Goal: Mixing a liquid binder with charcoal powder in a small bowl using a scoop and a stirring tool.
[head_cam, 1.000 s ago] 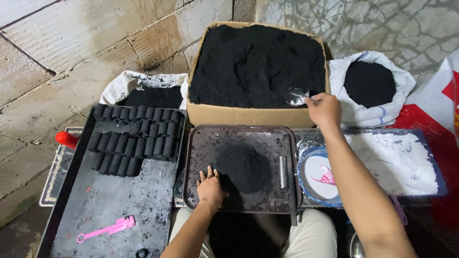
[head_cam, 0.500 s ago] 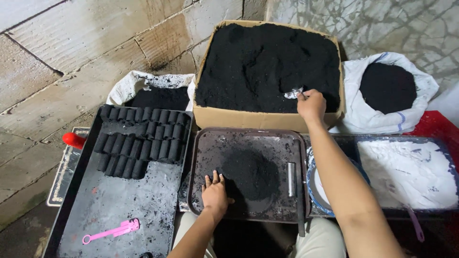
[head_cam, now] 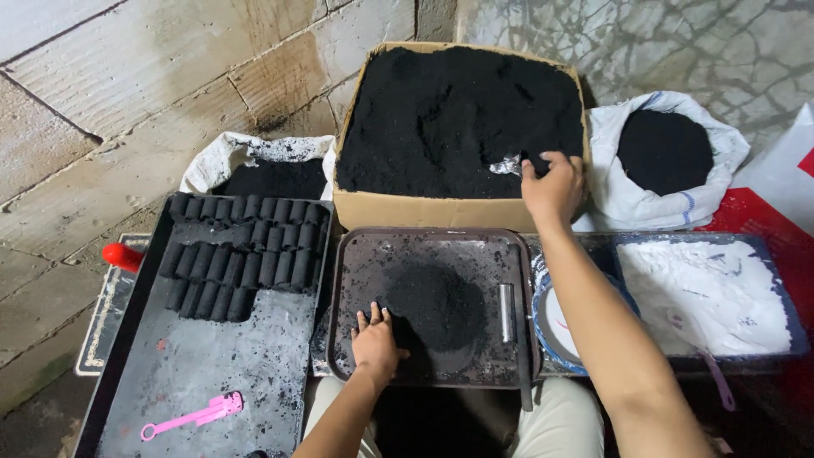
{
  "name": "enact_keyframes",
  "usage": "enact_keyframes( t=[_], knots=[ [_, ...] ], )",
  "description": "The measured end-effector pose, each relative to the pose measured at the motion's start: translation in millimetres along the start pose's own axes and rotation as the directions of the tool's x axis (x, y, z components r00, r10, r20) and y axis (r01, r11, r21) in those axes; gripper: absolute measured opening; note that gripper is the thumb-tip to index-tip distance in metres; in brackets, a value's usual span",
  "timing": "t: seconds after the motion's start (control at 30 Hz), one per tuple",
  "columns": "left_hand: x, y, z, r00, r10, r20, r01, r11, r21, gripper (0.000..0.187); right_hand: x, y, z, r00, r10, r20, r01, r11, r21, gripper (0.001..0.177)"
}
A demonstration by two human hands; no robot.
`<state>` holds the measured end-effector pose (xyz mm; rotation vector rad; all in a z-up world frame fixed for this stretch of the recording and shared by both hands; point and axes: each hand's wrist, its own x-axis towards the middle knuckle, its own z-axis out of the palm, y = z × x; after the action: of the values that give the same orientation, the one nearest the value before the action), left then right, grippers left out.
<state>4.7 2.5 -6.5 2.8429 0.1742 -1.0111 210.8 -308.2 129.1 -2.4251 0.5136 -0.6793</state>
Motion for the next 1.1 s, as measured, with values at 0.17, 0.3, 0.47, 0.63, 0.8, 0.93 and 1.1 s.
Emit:
enact_keyframes(
  t=[0.17, 0.3, 0.47, 0.63, 0.8, 0.93, 1.1],
  knots=[
    [-0.9, 0.8, 1.0, 1.0, 0.006, 0.004, -0.006, 1.0, -0.001, 0.115, -30.7, 8.6, -22.4, 0.976, -0.214, -0.034, 0.216, 0.973, 0.077, 0.011],
    [-8.6, 2.2, -6.9, 1.0, 0.01, -0.017, -0.01, 1.0, 0.011, 0.114, -75.3, 6.4, -40.8, 0.945, -0.324, 0.046, 0.309, 0.93, 0.201, 0.011],
    [-5.1, -0.3, -0.7, 0.991, 0.043, -0.129, -0.04, 0.999, 0.022, 0.107, -141.6, 18.4, -42.8, 0.954, -0.224, 0.201, 0.19, 0.966, 0.174, 0.009],
    [-10.5, -2.9, -2.5, 0.988, 0.055, -0.141, -0.053, 0.998, 0.02, 0.108, -207.9, 32.2, -57.6, 0.927, -0.116, 0.357, 0.064, 0.986, 0.155, 0.012],
    [-7.3, -2.8, -3.1, 0.989, 0.064, -0.135, -0.061, 0.998, 0.025, 0.106, -263.7, 45.9, -81.7, 0.864, 0.042, 0.502, -0.091, 0.993, 0.072, 0.024],
    [-10.1, -6.5, -0.8, 0.986, 0.082, -0.148, -0.077, 0.996, 0.044, 0.105, -300.0, 69.2, -91.3, 0.892, 0.063, 0.448, -0.125, 0.986, 0.11, 0.027],
    [-24.1, -6.2, -9.7, 0.983, 0.12, -0.142, -0.104, 0.988, 0.116, 0.104, -315.8, 121.7, -112.5, 0.882, 0.383, 0.274, -0.439, 0.879, 0.187, 0.034]
  ],
)
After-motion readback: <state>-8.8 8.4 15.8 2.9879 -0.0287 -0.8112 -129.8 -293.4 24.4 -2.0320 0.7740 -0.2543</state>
